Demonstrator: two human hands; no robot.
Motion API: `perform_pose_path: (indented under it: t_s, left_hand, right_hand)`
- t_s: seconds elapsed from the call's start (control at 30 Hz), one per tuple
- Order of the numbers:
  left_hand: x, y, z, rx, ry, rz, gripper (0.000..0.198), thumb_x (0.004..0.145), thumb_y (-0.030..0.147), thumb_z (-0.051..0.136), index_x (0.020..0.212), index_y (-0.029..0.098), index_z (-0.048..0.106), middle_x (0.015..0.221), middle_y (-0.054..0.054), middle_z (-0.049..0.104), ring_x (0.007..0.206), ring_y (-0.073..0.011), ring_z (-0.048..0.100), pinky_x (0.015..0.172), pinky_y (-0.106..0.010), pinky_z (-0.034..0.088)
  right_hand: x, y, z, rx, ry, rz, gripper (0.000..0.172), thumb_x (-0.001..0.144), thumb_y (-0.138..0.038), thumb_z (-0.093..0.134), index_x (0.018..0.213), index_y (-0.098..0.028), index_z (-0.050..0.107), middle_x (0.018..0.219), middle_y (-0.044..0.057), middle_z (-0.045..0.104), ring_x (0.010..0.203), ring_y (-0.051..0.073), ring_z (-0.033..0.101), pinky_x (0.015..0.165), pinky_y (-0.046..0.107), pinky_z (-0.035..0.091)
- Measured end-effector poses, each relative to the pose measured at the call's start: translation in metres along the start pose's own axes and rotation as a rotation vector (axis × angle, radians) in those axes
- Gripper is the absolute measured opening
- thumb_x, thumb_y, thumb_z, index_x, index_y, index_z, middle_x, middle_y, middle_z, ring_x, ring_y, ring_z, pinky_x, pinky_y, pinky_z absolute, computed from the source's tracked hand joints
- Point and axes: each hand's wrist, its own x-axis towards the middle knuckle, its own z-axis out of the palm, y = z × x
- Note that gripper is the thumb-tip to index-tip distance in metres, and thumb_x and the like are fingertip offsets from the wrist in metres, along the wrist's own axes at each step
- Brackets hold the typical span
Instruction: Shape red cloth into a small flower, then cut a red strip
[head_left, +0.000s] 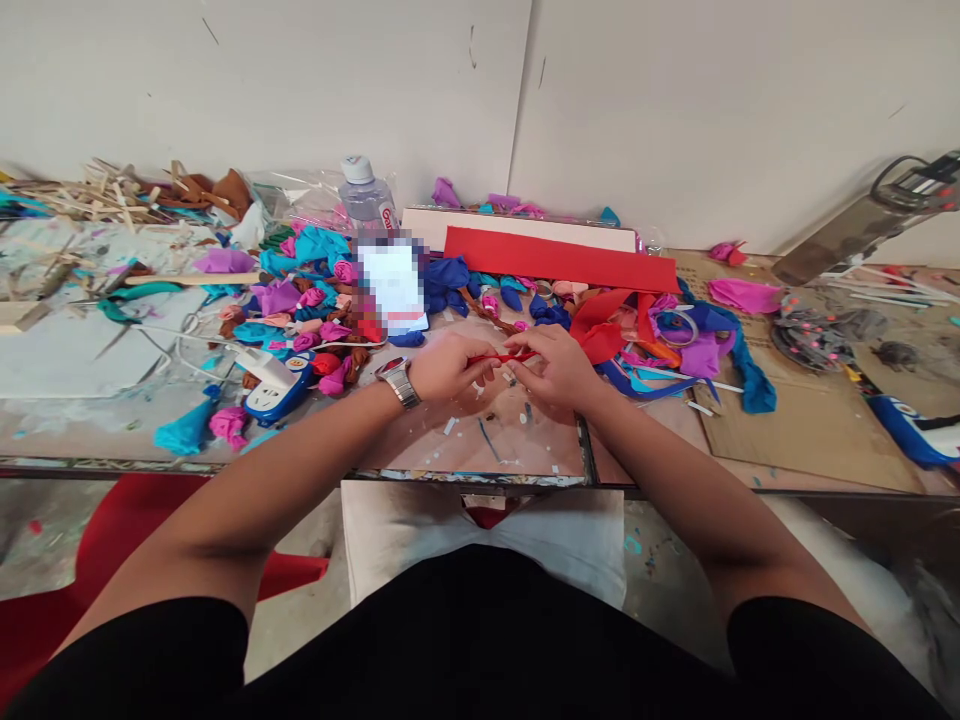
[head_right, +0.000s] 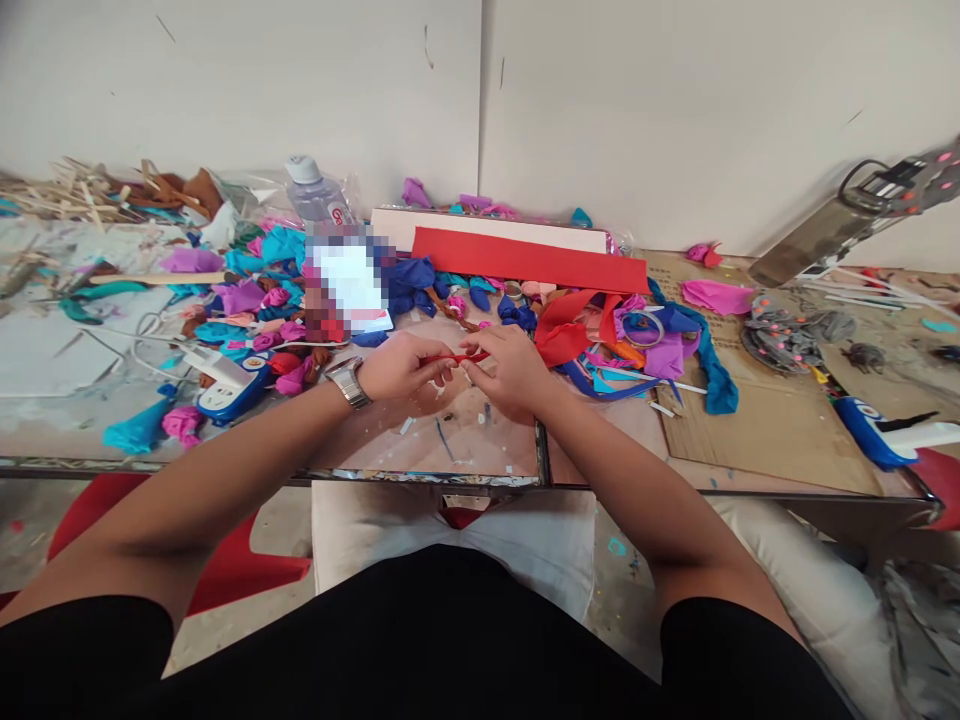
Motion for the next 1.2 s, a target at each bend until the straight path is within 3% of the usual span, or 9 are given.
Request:
perform_pose_path:
  t_s: [0.27,0.57,0.73,0.93,1.07,1.2]
  left_hand:
    - [0.0,0.001,0.004,-0.26,-0.141,-0.111,0.038,0.107,0.046,0.053,0.095,0.018,0.076,0.086,-0.006,0.084,0.075,-0.0178,0.08,0.07,-0.027,0.061]
    - [0.002,-0.007,0.006,-0.426,-0.17,-0.131,0.037,0.106,0.047,0.059,0.096,0.016,0.076,0.089,-0.008,0.084,0.079,-0.0173,0.081,0.073,-0.026,0.064]
    - [0.003,-0.007,0.005,-0.701,-0.205,-0.161,0.036,0.103,0.048,0.066,0.093,0.015,0.074,0.085,-0.009,0.082,0.074,-0.0182,0.08,0.073,-0.029,0.067]
    - [0.003,-0.003,-0.003,-0.996,-0.305,-0.33,0.027,0.096,0.039,0.076,0.089,0.014,0.076,0.08,-0.009,0.08,0.072,-0.0193,0.079,0.07,-0.031,0.067]
    - [0.003,-0.001,-0.005,-1.057,-0.286,-0.416,0.031,0.098,0.042,0.072,0.088,0.013,0.078,0.083,-0.011,0.081,0.072,-0.0222,0.079,0.066,-0.033,0.067]
    - [0.003,0.0,-0.004,-1.019,-0.237,-0.428,0.036,0.095,0.047,0.077,0.085,0.013,0.076,0.08,-0.01,0.079,0.069,-0.0198,0.077,0.064,-0.03,0.065]
  right_hand:
    - [-0.002,0.008,0.006,-0.014,0.022,-0.031,0.016,0.103,-0.035,0.067,0.103,-0.023,0.079,0.097,0.006,0.084,0.095,0.026,0.075,0.09,0.043,0.049]
    - [-0.001,0.01,0.009,0.003,0.044,-0.019,0.019,0.103,-0.039,0.068,0.102,-0.026,0.082,0.096,0.006,0.084,0.094,0.025,0.075,0.091,0.043,0.052]
    - [0.001,0.008,0.006,0.004,0.058,-0.082,0.019,0.103,-0.037,0.068,0.099,-0.025,0.082,0.095,0.007,0.084,0.094,0.024,0.076,0.094,0.043,0.055]
    - [0.001,0.007,0.006,0.019,0.06,-0.129,0.019,0.104,-0.037,0.068,0.101,-0.027,0.083,0.096,0.006,0.085,0.094,0.023,0.077,0.097,0.043,0.057]
    - [0.0,0.007,0.008,0.025,0.082,-0.16,0.017,0.104,-0.035,0.068,0.103,-0.027,0.083,0.099,0.005,0.085,0.096,0.023,0.078,0.097,0.043,0.058]
    - [0.0,0.007,0.008,0.01,0.089,-0.16,0.016,0.104,-0.034,0.068,0.104,-0.028,0.082,0.099,0.005,0.085,0.097,0.023,0.078,0.096,0.043,0.057]
